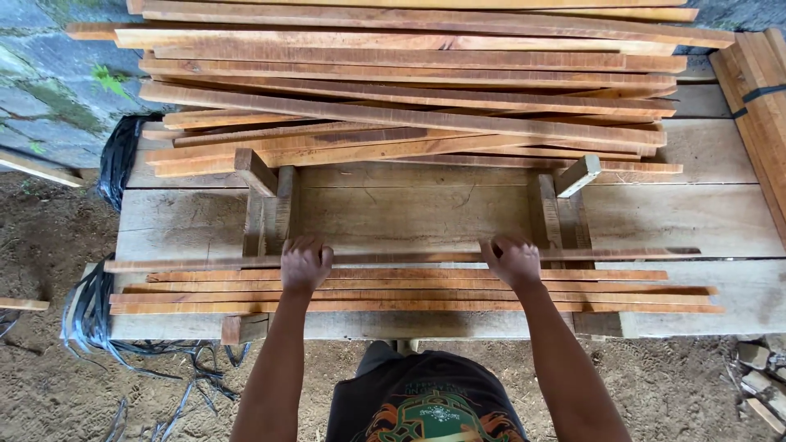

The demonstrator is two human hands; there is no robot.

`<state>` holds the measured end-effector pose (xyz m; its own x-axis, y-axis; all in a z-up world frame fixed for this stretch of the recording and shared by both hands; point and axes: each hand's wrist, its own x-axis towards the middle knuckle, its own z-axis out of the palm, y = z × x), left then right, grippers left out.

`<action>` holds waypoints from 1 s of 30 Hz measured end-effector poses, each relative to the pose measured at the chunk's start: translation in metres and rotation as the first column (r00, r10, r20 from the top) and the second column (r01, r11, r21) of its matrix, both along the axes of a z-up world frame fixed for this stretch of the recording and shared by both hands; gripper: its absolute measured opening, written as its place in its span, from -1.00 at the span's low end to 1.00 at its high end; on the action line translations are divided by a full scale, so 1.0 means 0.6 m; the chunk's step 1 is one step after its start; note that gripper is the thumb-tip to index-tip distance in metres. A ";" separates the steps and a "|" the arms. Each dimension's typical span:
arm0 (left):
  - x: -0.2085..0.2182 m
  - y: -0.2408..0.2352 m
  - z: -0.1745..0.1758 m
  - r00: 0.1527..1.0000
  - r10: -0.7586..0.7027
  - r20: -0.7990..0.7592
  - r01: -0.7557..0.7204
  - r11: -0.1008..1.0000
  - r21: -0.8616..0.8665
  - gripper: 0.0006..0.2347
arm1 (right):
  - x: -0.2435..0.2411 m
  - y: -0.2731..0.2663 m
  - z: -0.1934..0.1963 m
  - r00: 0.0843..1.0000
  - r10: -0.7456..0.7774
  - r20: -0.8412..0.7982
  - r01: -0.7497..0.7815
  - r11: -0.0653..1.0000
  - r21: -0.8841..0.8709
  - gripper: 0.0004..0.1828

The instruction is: The person ties a bundle of thin wooden planks together using a black plastic strap on a wooden workbench. After securing the bundle, the person picks it up and places it on a pile of other wood. The person then picks up individual wooden planks from a stack and places them on the workbench.

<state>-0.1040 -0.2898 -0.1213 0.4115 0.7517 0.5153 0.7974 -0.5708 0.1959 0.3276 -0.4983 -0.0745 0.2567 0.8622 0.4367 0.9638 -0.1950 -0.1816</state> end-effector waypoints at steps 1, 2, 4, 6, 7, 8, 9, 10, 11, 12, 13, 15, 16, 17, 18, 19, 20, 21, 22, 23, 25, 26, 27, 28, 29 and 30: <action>0.001 -0.010 0.016 0.999 -0.024 -0.021 0.022 0.997 -0.073 -0.83 | -0.004 -0.005 0.013 0.999 -0.014 -0.052 0.011 0.999 -0.044 -0.67; 0.002 -0.020 0.031 0.998 -0.049 -0.041 0.042 0.988 -0.146 -0.77 | -0.008 -0.011 0.027 0.994 -0.029 -0.102 0.020 0.996 -0.089 -0.53; 0.005 -0.017 0.030 0.999 -0.030 -0.039 0.027 0.996 -0.089 -0.79 | -0.009 -0.011 0.019 0.994 -0.051 -0.095 0.041 0.993 -0.107 -0.53; 0.011 -0.026 0.061 0.999 -0.013 -0.034 0.012 0.999 -0.036 -0.81 | -0.007 -0.005 0.025 0.994 -0.074 -0.084 0.063 0.990 -0.128 -0.53; 0.014 -0.036 0.095 0.995 -0.010 -0.102 -0.010 0.980 -0.196 -0.74 | -0.008 0.001 0.034 0.975 -0.158 -0.156 0.078 0.901 -0.426 -0.47; 0.017 -0.046 0.128 0.986 -0.018 -0.168 -0.042 0.936 -0.350 -0.66 | -0.009 0.006 0.042 0.945 -0.260 -0.197 0.058 0.728 -0.683 -0.29; 0.018 -0.040 0.134 0.986 -0.019 -0.168 -0.041 0.936 -0.350 -0.66 | -0.012 0.011 0.058 0.945 -0.262 -0.197 0.059 0.728 -0.683 -0.29; 0.020 -0.034 0.140 0.953 -0.061 -0.296 -0.107 0.849 -0.517 -0.54 | -0.016 0.016 0.073 0.951 -0.241 -0.196 0.024 0.687 -0.726 -0.23; 0.022 -0.030 0.145 0.903 -0.127 -0.410 -0.194 0.731 -0.654 -0.41 | -0.019 0.017 0.088 0.955 -0.221 -0.197 -0.010 0.640 -0.768 -0.18; 0.026 -0.029 0.152 0.903 -0.130 -0.410 -0.193 0.730 -0.656 -0.41 | -0.018 0.021 0.091 0.955 -0.224 -0.197 -0.009 0.638 -0.770 -0.18; 0.031 -0.026 0.160 0.882 -0.171 -0.439 -0.213 0.686 -0.695 -0.40 | -0.017 0.025 0.094 0.947 -0.243 -0.212 -0.025 0.601 -0.799 -0.15; 0.036 -0.020 0.166 0.861 -0.215 -0.462 -0.233 0.641 -0.731 -0.39 | -0.011 0.033 0.094 0.938 -0.264 -0.225 -0.040 0.562 -0.826 -0.13; 0.037 -0.016 0.164 0.857 -0.221 -0.466 -0.245 0.621 -0.745 -0.40 | -0.007 0.036 0.090 0.934 -0.283 -0.217 -0.034 0.534 -0.845 -0.18; 0.035 -0.013 0.162 0.853 -0.225 -0.471 -0.260 0.599 -0.757 -0.41 | -0.005 0.042 0.085 0.931 -0.298 -0.210 -0.033 0.505 -0.863 -0.23; 0.034 -0.006 0.153 0.853 -0.224 -0.472 -0.261 0.599 -0.757 -0.41 | -0.003 0.046 0.083 0.931 -0.297 -0.210 -0.034 0.504 -0.863 -0.23; 0.033 -0.001 0.144 0.853 -0.229 -0.469 -0.272 0.572 -0.774 -0.43 | -0.002 0.049 0.082 0.925 -0.310 -0.218 -0.046 0.478 -0.877 -0.29; 0.033 0.004 0.134 0.853 -0.234 -0.466 -0.282 0.545 -0.790 -0.44 | 0.000 0.052 0.079 0.919 -0.324 -0.224 -0.058 0.452 -0.890 -0.36; 0.033 0.012 0.123 0.853 -0.235 -0.465 -0.282 0.543 -0.791 -0.44 | 0.002 0.053 0.077 0.919 -0.324 -0.223 -0.058 0.449 -0.892 -0.36; 0.033 0.020 0.111 0.847 -0.232 -0.478 -0.321 0.495 -0.808 -0.42 | 0.005 0.054 0.075 0.912 -0.330 -0.243 -0.071 0.456 -0.887 -0.39; 0.034 0.026 0.100 0.840 -0.230 -0.492 -0.359 0.444 -0.821 -0.39 | 0.009 0.054 0.073 0.904 -0.336 -0.262 -0.084 0.462 -0.883 -0.41; 0.036 0.039 0.080 0.830 -0.256 -0.494 -0.371 0.408 -0.834 -0.38 | 0.014 0.051 0.079 0.895 -0.333 -0.298 -0.115 0.471 -0.875 -0.43; 0.038 0.049 0.072 0.821 -0.282 -0.497 -0.382 0.376 -0.844 -0.37 | 0.018 0.053 0.083 0.883 -0.330 -0.334 -0.145 0.484 -0.863 -0.44; 0.041 0.058 0.087 0.822 -0.280 -0.496 -0.380 0.381 -0.843 -0.37 | 0.027 0.059 0.084 0.884 -0.329 -0.333 -0.143 0.489 -0.861 -0.44; 0.046 0.069 0.103 0.823 -0.320 -0.469 -0.367 0.331 -0.870 -0.36 | 0.036 0.065 0.084 0.863 -0.343 -0.371 -0.154 0.521 -0.840 -0.41; 0.051 0.076 0.116 0.823 -0.361 -0.438 -0.354 0.276 -0.893 -0.34 | 0.046 0.068 0.084 0.840 -0.359 -0.408 -0.163 0.550 -0.819 -0.36; 0.058 0.086 0.118 0.823 -0.363 -0.438 -0.352 0.279 -0.893 -0.34 | 0.070 0.079 0.060 0.839 -0.360 -0.408 -0.160 0.552 -0.818 -0.36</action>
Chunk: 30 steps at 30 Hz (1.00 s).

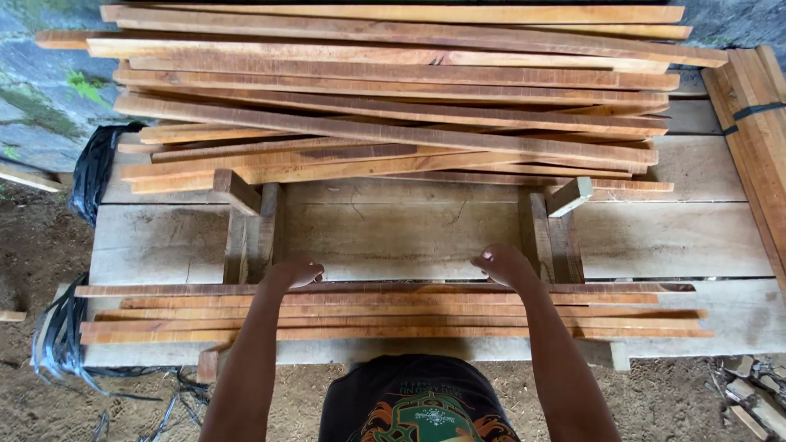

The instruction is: The person ties a bundle of thin wooden planks together using a black plastic strap on a wooden workbench. After securing the bundle, the person picks it up and places it on a pile of other wood. The person then picks up individual wooden planks from a stack and places them on the workbench.

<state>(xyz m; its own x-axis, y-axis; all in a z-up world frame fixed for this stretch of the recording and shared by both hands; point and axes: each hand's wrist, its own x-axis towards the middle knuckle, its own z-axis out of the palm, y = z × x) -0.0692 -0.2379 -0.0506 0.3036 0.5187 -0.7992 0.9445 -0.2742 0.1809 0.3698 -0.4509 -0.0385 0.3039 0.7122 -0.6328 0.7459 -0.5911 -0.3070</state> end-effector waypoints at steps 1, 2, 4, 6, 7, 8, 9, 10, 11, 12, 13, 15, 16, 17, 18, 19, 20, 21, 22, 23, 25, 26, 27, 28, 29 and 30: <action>0.002 0.009 0.002 0.978 0.183 0.100 -0.177 0.982 -0.065 -0.39 | 0.020 0.011 -0.026 0.999 -0.040 0.013 0.040 0.998 0.057 -0.33; 0.004 0.018 0.003 0.913 0.364 0.185 -0.341 0.929 -0.145 -0.41 | 0.040 0.023 -0.052 0.996 -0.081 0.023 0.078 0.990 0.115 -0.30; 0.015 0.053 0.001 0.941 0.278 0.194 -0.280 0.960 -0.016 -0.39 | 0.060 0.058 -0.040 0.995 -0.086 0.046 0.079 0.988 0.132 -0.35; 0.028 0.101 -0.012 0.963 0.187 0.195 -0.212 0.970 0.116 -0.36 | 0.079 0.098 -0.019 0.993 -0.093 0.073 0.080 0.985 0.155 -0.40; 0.035 0.129 -0.025 0.958 0.198 0.207 -0.236 0.956 0.177 -0.44 | 0.086 0.119 -0.005 0.989 -0.120 0.081 0.101 0.974 0.203 -0.48; 0.043 0.159 -0.038 0.953 0.209 0.219 -0.260 0.936 0.236 -0.52 | 0.093 0.141 0.009 0.985 -0.147 0.088 0.121 0.961 0.250 -0.56; 0.056 0.189 -0.034 0.954 0.207 0.218 -0.257 0.937 0.237 -0.52 | 0.105 0.166 0.012 0.985 -0.149 0.087 0.123 0.960 0.250 -0.56; 0.069 0.219 -0.030 0.959 0.193 0.208 -0.248 0.927 0.282 -0.56 | 0.117 0.192 0.014 0.981 -0.149 0.126 0.112 0.959 0.262 -0.56; 0.080 0.247 -0.028 0.964 0.181 0.195 -0.238 0.916 0.324 -0.60 | 0.126 0.218 0.014 0.976 -0.147 0.163 0.099 0.957 0.271 -0.56; 0.095 0.271 -0.010 0.965 0.180 0.193 -0.236 0.917 0.323 -0.60 | 0.141 0.240 0.024 0.976 -0.148 0.161 0.101 0.958 0.269 -0.56; 0.108 0.294 0.007 0.970 0.152 0.187 -0.216 0.892 0.396 -0.55 | 0.155 0.261 0.031 0.976 -0.120 0.181 0.038 0.915 0.402 -0.61; 0.128 0.354 0.004 0.977 0.125 0.175 -0.193 0.865 0.463 -0.51 | 0.182 0.305 0.042 0.975 -0.096 0.200 -0.023 0.853 0.521 -0.66; 0.134 0.391 -0.016 0.940 -0.035 0.339 -0.227 0.677 0.700 -0.65 | 0.196 0.328 0.046 0.954 -0.096 0.283 -0.117 0.750 0.651 -0.70; 0.143 0.432 -0.036 0.869 -0.238 0.433 -0.309 0.424 0.852 -0.78 | 0.212 0.352 0.051 0.924 -0.115 0.363 -0.218 0.622 0.752 -0.74; 0.151 0.465 -0.025 0.870 -0.238 0.432 -0.306 0.427 0.851 -0.78 | 0.227 0.380 0.050 0.925 -0.116 0.362 -0.215 0.625 0.751 -0.74; 0.160 0.498 -0.015 0.862 -0.315 0.397 -0.270 0.378 0.886 -0.80 | 0.244 0.407 0.050 0.899 -0.111 0.425 -0.292 0.571 0.767 -0.69; 0.169 0.530 -0.005 0.849 -0.389 0.357 -0.236 0.324 0.916 -0.77 | 0.260 0.433 0.049 0.867 -0.110 0.486 -0.369 0.513 0.775 -0.62; 0.185 0.529 0.035 0.850 -0.388 0.356 -0.233 0.330 0.915 -0.77 | 0.262 0.451 0.064 0.869 -0.109 0.483 -0.365 0.518 0.773 -0.62; 0.202 0.528 0.075 0.852 -0.418 0.315 -0.203 0.292 0.935 -0.71 | 0.264 0.468 0.078 0.846 -0.109 0.522 -0.417 0.473 0.776 -0.62; 0.219 0.527 0.116 0.852 -0.445 0.274 -0.174 0.252 0.952 -0.64 | 0.268 0.485 0.094 0.821 -0.111 0.560 -0.470 0.425 0.773 -0.62; 0.233 0.541 0.113 0.858 -0.436 0.272 -0.167 0.265 0.950 -0.64 | 0.277 0.516 0.094 0.800 -0.101 0.592 -0.508 0.411 0.757 -0.60; 0.239 0.548 0.113 0.863 -0.428 0.270 -0.161 0.273 0.948 -0.63 | 0.281 0.531 0.094 0.776 -0.094 0.624 -0.547 0.393 0.739 -0.58; 0.245 0.558 0.103 0.864 -0.426 0.268 -0.158 0.276 0.948 -0.63 | 0.282 0.541 0.091 0.778 -0.091 0.622 -0.545 0.394 0.740 -0.58; 0.250 0.567 0.093 0.891 -0.386 0.240 -0.138 0.275 0.952 -0.55 | 0.281 0.550 0.089 0.750 -0.101 0.653 -0.561 0.426 0.710 -0.52; 0.257 0.574 0.083 0.913 -0.349 0.213 -0.118 0.275 0.954 -0.47 | 0.281 0.555 0.087 0.719 -0.112 0.685 -0.574 0.459 0.678 -0.45; 0.259 0.581 0.081 0.912 -0.350 0.213 -0.115 0.279 0.953 -0.47 | 0.285 0.559 0.088 0.720 -0.112 0.685 -0.572 0.462 0.677 -0.45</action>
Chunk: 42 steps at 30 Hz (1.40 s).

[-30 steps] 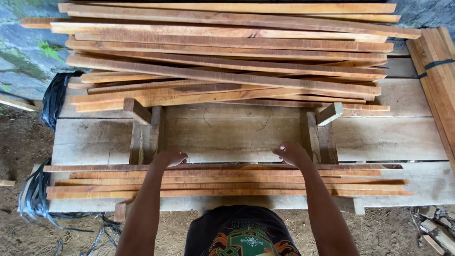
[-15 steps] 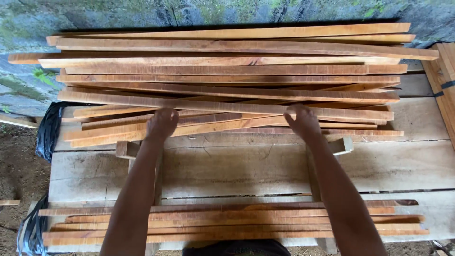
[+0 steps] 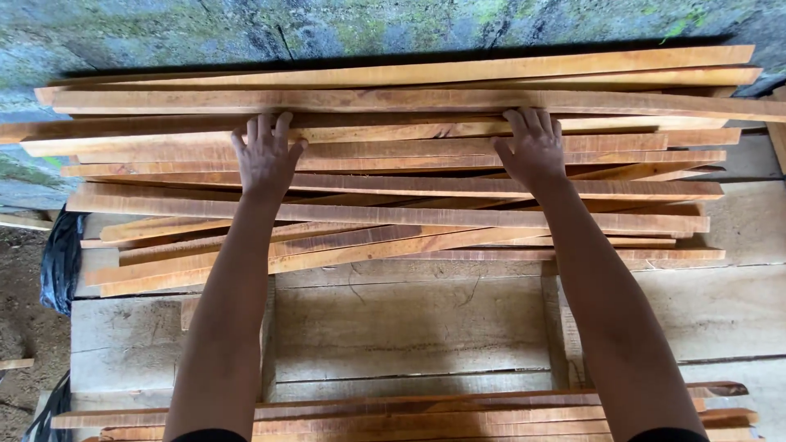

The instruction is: The person ties a bundle of thin wooden planks together using a black plastic strap on a wooden workbench. After securing the bundle, the person picks it up and places it on a pile of other wood. The person then picks up individual wooden planks from a stack and places them on the workbench.

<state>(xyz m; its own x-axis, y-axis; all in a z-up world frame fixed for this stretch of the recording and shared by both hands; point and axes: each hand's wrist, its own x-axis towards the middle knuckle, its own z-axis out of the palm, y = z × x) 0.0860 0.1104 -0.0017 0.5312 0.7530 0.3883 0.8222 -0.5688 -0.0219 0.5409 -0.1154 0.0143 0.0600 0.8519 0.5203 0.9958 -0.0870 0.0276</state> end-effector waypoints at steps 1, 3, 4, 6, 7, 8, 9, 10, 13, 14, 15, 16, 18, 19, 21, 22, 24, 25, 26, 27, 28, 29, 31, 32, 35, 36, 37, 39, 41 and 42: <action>0.001 0.003 -0.002 0.998 0.011 -0.056 -0.006 0.996 0.093 -0.53 | 0.004 0.002 0.000 1.000 -0.011 0.011 0.011 1.000 -0.018 -0.46; 0.000 0.002 0.001 0.994 0.027 -0.110 -0.006 0.983 0.185 -0.59 | 0.008 0.005 0.002 1.000 -0.022 0.021 0.022 0.999 -0.035 -0.46; -0.002 -0.002 0.006 0.993 0.029 -0.118 -0.008 0.983 0.181 -0.60 | 0.008 0.005 0.004 1.000 -0.030 0.007 0.030 0.999 -0.036 -0.50; -0.002 -0.007 0.009 0.993 0.032 -0.116 -0.010 0.982 0.188 -0.60 | 0.020 0.009 0.000 0.999 -0.040 0.001 0.040 0.999 -0.026 -0.54; -0.005 -0.013 0.004 0.993 0.030 -0.116 -0.008 0.983 0.184 -0.59 | 0.027 0.008 -0.011 0.998 -0.039 0.046 0.040 0.999 -0.023 -0.49; -0.009 -0.020 0.000 0.993 0.027 -0.116 -0.006 0.983 0.181 -0.57 | 0.034 0.006 -0.021 0.995 -0.039 0.090 0.041 0.999 -0.019 -0.43; -0.013 -0.032 -0.001 0.994 0.024 -0.110 -0.003 0.982 0.189 -0.57 | 0.021 -0.003 -0.012 0.994 -0.044 0.095 0.045 0.999 -0.011 -0.43; -0.017 -0.043 -0.001 0.996 0.024 -0.083 -0.010 0.987 0.160 -0.59 | 0.009 -0.013 -0.002 0.985 -0.050 0.164 0.045 0.999 0.029 -0.37; -0.037 -0.083 0.038 1.000 -0.011 -0.029 0.017 0.980 0.199 -0.59 | -0.011 -0.045 0.012 0.971 -0.043 0.234 0.020 0.995 0.101 -0.43; -0.046 -0.098 0.056 0.999 -0.053 -0.011 0.054 0.965 0.257 -0.58 | -0.016 -0.056 0.013 0.972 -0.031 0.233 0.002 0.992 0.123 -0.51; -0.058 -0.110 0.081 0.999 -0.048 -0.009 0.048 0.963 0.267 -0.58 | -0.018 -0.070 0.016 0.972 -0.028 0.234 -0.004 0.991 0.133 -0.51; -0.069 -0.123 0.104 0.995 -0.095 0.029 0.083 0.955 0.284 -0.57 | -0.019 -0.084 0.020 0.974 -0.011 0.227 -0.032 0.982 0.186 -0.56; -0.092 -0.151 0.136 0.988 -0.140 0.069 0.113 0.946 0.305 -0.56 | -0.026 -0.116 0.042 0.974 0.009 0.224 -0.064 0.969 0.240 -0.53; -0.106 -0.164 0.145 0.977 -0.183 0.110 0.146 0.948 0.283 -0.62 | -0.033 -0.134 0.059 0.976 0.040 0.213 -0.100 0.956 0.276 -0.51; -0.136 -0.184 0.137 0.961 -0.229 0.152 0.183 0.946 0.266 -0.66 | -0.056 -0.175 0.103 0.976 0.068 0.206 -0.132 0.939 0.316 -0.48; -0.152 -0.190 0.120 0.961 -0.221 0.167 0.178 0.954 0.240 -0.67 | -0.071 -0.197 0.130 0.978 0.077 0.194 -0.140 0.931 0.337 -0.44; -0.170 -0.240 0.138 0.960 -0.213 0.181 0.173 0.962 0.212 -0.66 | -0.102 -0.241 0.165 0.980 0.087 0.181 -0.148 0.922 0.357 -0.40; -0.171 -0.288 0.171 0.949 -0.230 0.214 0.192 0.964 0.185 -0.64 | -0.115 -0.266 0.173 0.983 0.090 0.161 -0.140 0.933 0.333 -0.41; -0.173 -0.334 0.204 0.938 -0.246 0.247 0.211 0.965 0.158 -0.63 | -0.129 -0.290 0.180 0.986 0.092 0.141 -0.132 0.942 0.309 -0.43; -0.185 -0.357 0.193 0.937 -0.246 0.249 0.212 0.965 0.156 -0.63 | -0.119 -0.310 0.142 0.986 0.091 0.142 -0.131 0.943 0.306 -0.43; -0.197 -0.379 0.183 0.932 -0.236 0.273 0.209 0.970 0.127 -0.55 | -0.109 -0.328 0.104 0.990 0.086 0.110 -0.114 0.950 0.291 -0.43; -0.208 -0.401 0.171 0.928 -0.224 0.299 0.204 0.974 0.096 -0.48 | -0.097 -0.347 0.065 0.994 0.081 0.079 -0.100 0.957 0.274 -0.42; -0.231 -0.448 0.138 0.938 -0.196 0.285 0.174 0.980 0.098 -0.50 | -0.162 -0.392 0.093 0.995 0.078 0.054 -0.090 0.962 0.259 -0.40; -0.242 -0.472 0.121 0.949 -0.169 0.268 0.145 0.984 0.106 -0.53 | -0.195 -0.415 0.106 0.997 0.074 0.028 -0.079 0.965 0.249 -0.35; -0.285 -0.511 0.003 0.973 -0.077 0.216 0.062 0.995 0.074 -0.50 | -0.218 -0.483 0.008 1.000 -0.015 -0.020 0.018 0.985 0.172 -0.33; -0.288 -0.519 -0.016 0.973 -0.076 0.217 0.061 0.995 0.073 -0.50 | -0.221 -0.488 -0.019 1.000 -0.014 -0.020 0.017 0.985 0.170 -0.33; -0.294 -0.529 -0.035 0.982 -0.051 0.184 0.052 0.999 0.000 -0.51 | -0.226 -0.496 -0.048 0.999 -0.023 -0.042 0.027 0.993 0.114 -0.35; -0.293 -0.531 -0.075 0.988 -0.028 0.151 0.038 0.997 -0.069 -0.51 | -0.223 -0.500 -0.103 0.998 -0.031 -0.063 0.035 0.998 0.060 -0.35; -0.285 -0.520 -0.116 0.992 -0.016 0.127 0.041 0.979 -0.200 -0.55 | -0.212 -0.495 -0.157 0.993 -0.083 -0.088 0.080 0.996 -0.044 -0.35; -0.286 -0.509 -0.156 0.992 -0.013 0.123 0.038 0.978 -0.203 -0.55 | -0.211 -0.494 -0.173 0.993 -0.081 -0.091 0.077 0.996 -0.047 -0.35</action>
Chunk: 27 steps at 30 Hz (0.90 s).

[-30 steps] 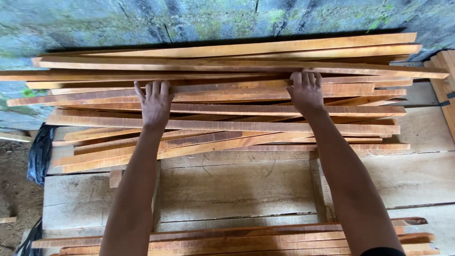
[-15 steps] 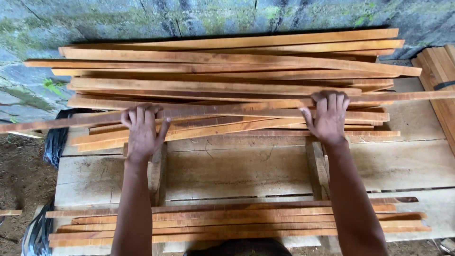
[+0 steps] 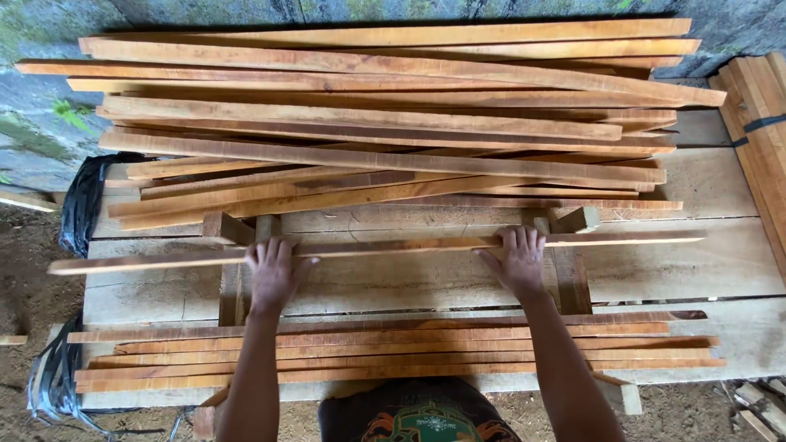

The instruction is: The person ties a bundle of thin wooden planks together using a black plastic strap on a wooden workbench. After securing the bundle, the person picks it up and places it on a pile of other wood. The person then picks up individual wooden planks from a stack and places them on the workbench.

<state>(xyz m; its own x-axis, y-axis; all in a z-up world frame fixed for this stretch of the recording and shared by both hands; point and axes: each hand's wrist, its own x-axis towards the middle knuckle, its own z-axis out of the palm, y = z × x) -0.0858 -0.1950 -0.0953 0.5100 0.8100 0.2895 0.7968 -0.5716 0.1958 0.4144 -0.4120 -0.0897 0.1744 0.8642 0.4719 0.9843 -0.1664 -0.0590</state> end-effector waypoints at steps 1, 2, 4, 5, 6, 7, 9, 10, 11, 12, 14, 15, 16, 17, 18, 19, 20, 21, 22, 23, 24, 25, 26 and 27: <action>0.002 0.017 -0.039 1.000 0.006 -0.016 -0.007 0.999 -0.054 -0.58 | 0.002 0.003 -0.016 0.999 -0.025 0.020 0.026 0.998 -0.052 -0.35; 0.005 0.036 -0.078 0.999 0.011 -0.033 -0.015 0.994 -0.108 -0.60 | 0.005 0.006 -0.032 0.998 -0.050 0.040 0.054 0.993 -0.104 -0.35; 0.025 0.019 -0.044 0.999 0.001 -0.045 -0.005 0.996 -0.091 -0.58 | 0.005 0.003 -0.037 0.999 -0.050 0.022 0.053 0.982 -0.180 -0.32; 0.027 0.006 -0.026 0.998 -0.004 -0.069 -0.002 0.997 -0.079 -0.55 | -0.003 -0.003 -0.042 0.999 -0.048 -0.008 0.044 0.964 -0.261 -0.30; 0.035 0.008 -0.012 0.998 -0.007 -0.069 0.002 0.997 -0.080 -0.55 | -0.002 0.001 -0.031 0.999 -0.052 -0.007 0.048 0.964 -0.262 -0.30; 0.038 0.007 0.003 0.998 -0.002 -0.059 -0.004 0.995 -0.098 -0.55 | -0.006 0.002 -0.022 0.998 -0.058 -0.017 0.050 0.952 -0.303 -0.36; 0.040 0.003 0.029 0.999 0.004 -0.052 -0.010 0.993 -0.117 -0.53 | -0.018 0.008 0.009 0.998 -0.064 -0.029 0.050 0.937 -0.345 -0.41; 0.040 0.000 0.041 0.999 0.003 -0.032 -0.008 0.988 -0.157 -0.52 | -0.026 0.012 0.032 0.983 -0.125 -0.131 0.049 0.880 -0.472 -0.41; 0.046 0.001 0.053 1.000 0.001 -0.008 -0.002 0.982 -0.191 -0.50 | -0.029 0.018 0.057 0.955 -0.201 -0.218 0.037 0.810 -0.585 -0.41; 0.048 0.005 0.053 1.000 -0.001 -0.005 0.000 0.982 -0.188 -0.50 | -0.022 0.021 0.053 0.955 -0.201 -0.216 0.039 0.812 -0.582 -0.41; 0.048 0.007 0.052 0.997 0.052 -0.058 -0.068 0.941 -0.332 -0.59 | -0.012 0.022 0.042 0.933 -0.249 -0.260 0.016 0.750 -0.661 -0.34; 0.048 0.012 0.037 0.997 0.054 -0.061 -0.072 0.940 -0.335 -0.59 | -0.012 0.021 0.038 0.933 -0.248 -0.262 0.012 0.748 -0.663 -0.34; 0.048 0.015 0.023 0.992 0.081 -0.097 -0.110 0.928 -0.357 -0.59 | -0.011 0.019 0.034 0.943 -0.218 -0.253 0.010 0.776 -0.630 -0.42; 0.049 0.020 0.008 0.986 0.106 -0.132 -0.149 0.914 -0.376 -0.58 | -0.009 0.019 0.030 0.952 -0.188 -0.242 0.008 0.803 -0.595 -0.49; 0.047 0.015 0.001 0.985 0.109 -0.133 -0.152 0.913 -0.378 -0.58 | -0.006 0.012 0.015 0.952 -0.186 -0.242 0.005 0.802 -0.597 -0.49; 0.048 0.017 -0.005 0.979 0.115 -0.169 -0.169 0.919 -0.357 -0.57 | -0.001 0.010 0.001 0.954 -0.156 -0.258 0.000 0.856 -0.517 -0.49; 0.050 0.019 -0.010 0.971 0.121 -0.204 -0.186 0.923 -0.336 -0.56 | 0.005 0.009 -0.012 0.955 -0.124 -0.270 -0.005 0.902 -0.432 -0.49; 0.050 0.007 0.000 0.972 0.122 -0.201 -0.185 0.924 -0.333 -0.56 | 0.007 0.005 -0.026 0.955 -0.123 -0.268 -0.004 0.903 -0.430 -0.49; 0.050 -0.003 0.010 0.971 0.130 -0.201 -0.191 0.926 -0.324 -0.56 | 0.009 0.001 -0.040 0.956 -0.116 -0.269 -0.003 0.914 -0.405 -0.51; 0.052 -0.009 0.020 0.970 0.140 -0.200 -0.199 0.929 -0.313 -0.56 | 0.012 0.004 -0.053 0.957 -0.106 -0.268 -0.003 0.926 -0.378 -0.52; 0.049 -0.014 0.019 0.970 0.143 -0.196 -0.199 0.930 -0.308 -0.56 | -0.002 -0.005 -0.021 0.958 -0.103 -0.266 -0.003 0.928 -0.372 -0.52; 0.043 -0.023 0.016 0.977 0.126 -0.170 -0.173 0.938 -0.299 -0.57 | -0.021 -0.017 0.008 0.958 -0.107 -0.264 -0.007 0.917 -0.399 -0.50; 0.036 -0.033 0.012 0.984 0.109 -0.143 -0.147 0.946 -0.289 -0.57 | -0.039 -0.030 0.035 0.958 -0.111 -0.263 -0.011 0.905 -0.425 -0.47; 0.032 -0.048 0.026 0.983 0.112 -0.147 -0.152 0.944 -0.292 -0.57 | -0.049 -0.032 0.043 0.958 -0.109 -0.265 -0.016 0.903 -0.429 -0.47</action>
